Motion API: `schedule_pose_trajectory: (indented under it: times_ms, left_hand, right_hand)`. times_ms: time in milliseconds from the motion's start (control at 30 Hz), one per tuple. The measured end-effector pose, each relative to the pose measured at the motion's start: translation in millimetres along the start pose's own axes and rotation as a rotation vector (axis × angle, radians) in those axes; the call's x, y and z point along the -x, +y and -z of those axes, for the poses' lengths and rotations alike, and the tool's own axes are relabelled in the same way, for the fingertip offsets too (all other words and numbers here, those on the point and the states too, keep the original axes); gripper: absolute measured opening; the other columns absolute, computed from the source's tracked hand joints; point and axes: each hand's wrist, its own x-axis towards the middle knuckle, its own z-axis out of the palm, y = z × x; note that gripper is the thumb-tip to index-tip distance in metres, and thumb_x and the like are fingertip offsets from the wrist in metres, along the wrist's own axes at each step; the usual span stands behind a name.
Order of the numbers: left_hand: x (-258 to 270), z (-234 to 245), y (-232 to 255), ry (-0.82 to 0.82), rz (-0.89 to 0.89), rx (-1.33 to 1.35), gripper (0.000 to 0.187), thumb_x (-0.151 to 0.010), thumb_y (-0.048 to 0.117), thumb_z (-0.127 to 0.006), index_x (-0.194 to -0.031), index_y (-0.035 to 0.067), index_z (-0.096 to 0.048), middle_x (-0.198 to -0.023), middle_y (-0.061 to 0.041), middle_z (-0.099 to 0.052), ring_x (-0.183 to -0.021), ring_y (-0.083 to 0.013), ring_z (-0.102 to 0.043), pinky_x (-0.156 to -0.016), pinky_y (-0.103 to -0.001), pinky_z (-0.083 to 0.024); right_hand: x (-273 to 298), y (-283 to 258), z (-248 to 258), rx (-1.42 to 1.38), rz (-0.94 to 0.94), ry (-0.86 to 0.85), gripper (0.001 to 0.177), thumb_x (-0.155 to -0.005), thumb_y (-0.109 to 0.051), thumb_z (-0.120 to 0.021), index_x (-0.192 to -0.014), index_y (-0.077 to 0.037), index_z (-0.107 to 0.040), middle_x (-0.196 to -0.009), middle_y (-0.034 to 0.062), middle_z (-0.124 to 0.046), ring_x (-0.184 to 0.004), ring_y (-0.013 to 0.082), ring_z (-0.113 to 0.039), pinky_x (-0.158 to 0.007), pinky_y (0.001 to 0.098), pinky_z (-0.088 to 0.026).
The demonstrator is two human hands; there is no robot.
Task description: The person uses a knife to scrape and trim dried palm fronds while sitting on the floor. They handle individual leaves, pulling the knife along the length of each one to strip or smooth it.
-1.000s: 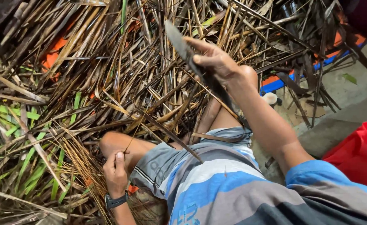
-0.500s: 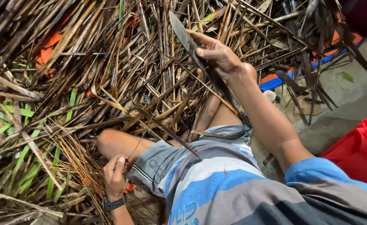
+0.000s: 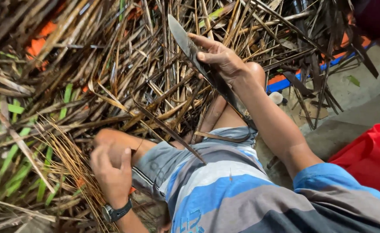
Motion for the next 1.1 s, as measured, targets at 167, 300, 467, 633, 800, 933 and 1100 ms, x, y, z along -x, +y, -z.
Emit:
schedule_pose_trajectory:
  times_ms: [167, 300, 467, 633, 800, 933, 1100]
  left_hand:
    - [32.6, 61.1, 145.0, 0.328, -0.616, 0.932, 0.043, -0.095, 0.043, -0.062, -0.101, 0.001, -0.055, -0.078, -0.012, -0.063, -0.069, -0.0246, -0.062, -0.068, -0.035, -0.053]
    - [53.8, 78.5, 198.0, 0.255, -0.445, 1.142, 0.044, -0.095, 0.042, -0.062, -0.105, 0.0, -0.054, -0.085, -0.013, -0.062, -0.075, -0.0238, -0.061, -0.07, -0.033, -0.052]
    - [97.7, 112.8, 274.8, 0.07, -0.276, 1.459, 0.046, -0.096, 0.042, -0.061, -0.111, -0.001, -0.052, -0.097, -0.015, -0.058, -0.086, -0.0225, -0.059, -0.075, -0.03, -0.052]
    - [126.1, 105.6, 317.4, -0.037, 0.007, 1.744, 0.049, -0.097, 0.041, -0.06, -0.118, -0.002, -0.051, -0.109, -0.016, -0.055, -0.097, -0.0211, -0.057, -0.079, -0.027, -0.052]
    - [131.1, 95.7, 337.9, -0.193, 0.289, 2.038, 0.052, -0.098, 0.041, -0.059, -0.125, -0.003, -0.049, -0.121, -0.017, -0.052, -0.107, -0.0196, -0.055, -0.083, -0.023, -0.051]
    - [153.2, 83.0, 332.0, -0.302, 0.501, 2.247, 0.055, -0.098, 0.04, -0.058, -0.13, -0.004, -0.048, -0.131, -0.018, -0.05, -0.116, -0.0183, -0.053, -0.086, -0.02, -0.051]
    - [113.9, 80.4, 303.5, -0.4, 0.774, 2.506, 0.059, -0.099, 0.04, -0.057, -0.136, -0.005, -0.047, -0.143, -0.019, -0.046, -0.126, -0.0167, -0.052, -0.091, -0.017, -0.051]
  right_hand:
    - [-1.4, 10.9, -2.8, 0.251, 0.046, -0.063, 0.085, -0.081, -0.013, -0.08, -0.156, -0.012, -0.04, -0.105, 0.0141, -0.064, -0.073, 0.0201, -0.069, -0.063, 0.0329, -0.068]
    - [6.9, 13.3, -17.9, 0.246, 0.048, -0.033, 0.087, -0.076, -0.014, -0.084, -0.153, -0.009, -0.043, -0.12, 0.0128, -0.065, -0.071, 0.0169, -0.069, -0.059, 0.0286, -0.066]
    - [6.9, 14.8, -9.1, 0.217, 0.049, -0.059, 0.087, -0.078, -0.012, -0.082, -0.154, -0.008, -0.039, -0.133, 0.0174, -0.058, -0.087, 0.0252, -0.073, -0.062, 0.0305, -0.067]
    - [4.3, 19.9, -0.9, 0.271, 0.097, -0.056, 0.078, -0.081, -0.015, -0.082, -0.15, -0.011, -0.047, -0.123, 0.0125, -0.064, -0.089, 0.0245, -0.072, -0.061, 0.0317, -0.065]
    - [4.0, 16.1, 7.3, 0.179, 0.072, -0.125, 0.055, -0.091, -0.003, -0.077, -0.142, -0.006, -0.056, -0.105, 0.0134, -0.069, -0.085, 0.0259, -0.074, -0.063, 0.0324, -0.067]
    - [7.2, 16.8, 7.0, 0.214, 0.065, -0.025, 0.049, -0.086, -0.007, -0.082, -0.13, -0.008, -0.06, -0.1, 0.0157, -0.067, -0.088, 0.0283, -0.074, -0.059, 0.0304, -0.066]
    - [13.0, 13.0, -6.9, 0.22, 0.007, 0.189, 0.047, -0.079, -0.006, -0.082, -0.117, -0.007, -0.054, -0.102, 0.0142, -0.064, -0.082, 0.0242, -0.073, -0.055, 0.0279, -0.067]
